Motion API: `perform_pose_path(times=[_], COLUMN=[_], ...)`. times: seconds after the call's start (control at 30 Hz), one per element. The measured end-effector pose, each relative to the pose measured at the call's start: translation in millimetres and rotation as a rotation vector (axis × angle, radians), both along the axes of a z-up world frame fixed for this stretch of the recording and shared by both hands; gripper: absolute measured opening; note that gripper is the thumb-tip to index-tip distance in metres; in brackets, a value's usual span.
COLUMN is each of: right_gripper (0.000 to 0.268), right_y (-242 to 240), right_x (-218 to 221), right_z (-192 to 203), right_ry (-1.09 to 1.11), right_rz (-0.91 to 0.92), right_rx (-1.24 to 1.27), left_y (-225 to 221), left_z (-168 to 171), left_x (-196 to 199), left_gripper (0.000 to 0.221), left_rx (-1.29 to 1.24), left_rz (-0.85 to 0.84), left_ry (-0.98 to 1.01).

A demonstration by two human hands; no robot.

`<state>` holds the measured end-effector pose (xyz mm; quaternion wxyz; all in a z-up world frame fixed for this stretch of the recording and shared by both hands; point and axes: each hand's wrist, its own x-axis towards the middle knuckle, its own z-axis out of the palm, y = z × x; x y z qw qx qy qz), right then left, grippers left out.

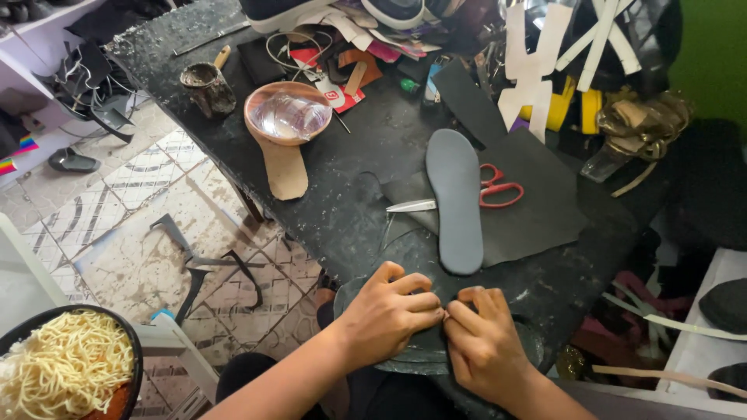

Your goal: Fitting and trimming a foam insole to a shoe sole.

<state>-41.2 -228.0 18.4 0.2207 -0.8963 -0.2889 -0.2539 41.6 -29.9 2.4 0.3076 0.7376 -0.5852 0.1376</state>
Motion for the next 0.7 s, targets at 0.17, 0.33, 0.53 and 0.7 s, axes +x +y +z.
perform_pose_path(times=[0.17, 0.33, 0.53, 0.7], right_gripper=[0.013, 0.019, 0.009, 0.011], right_y=[-10.2, -13.4, -50.3, -79.6], right_x=[-0.1, 3.2, 4.6, -12.9], right_z=[-9.8, 11.4, -9.4, 16.4], right_ry=[0.010, 0.306, 0.745, 0.631], right_rz=[-0.015, -0.223, -0.254, -0.155], right_rx=[0.070, 0.451, 1.029, 1.322], left_y=[9.8, 10.5, 3.3, 3.8], left_z=[13.0, 10.2, 14.9, 19.0], left_x=[-3.8, -14.4, -18.8, -23.0], left_gripper=[0.028, 0.027, 0.023, 0.024], left_rx=[0.056, 0.059, 0.119, 0.126], left_rz=[-0.003, 0.060, 0.087, 0.076], left_ry=[-0.020, 0.025, 0.017, 0.083])
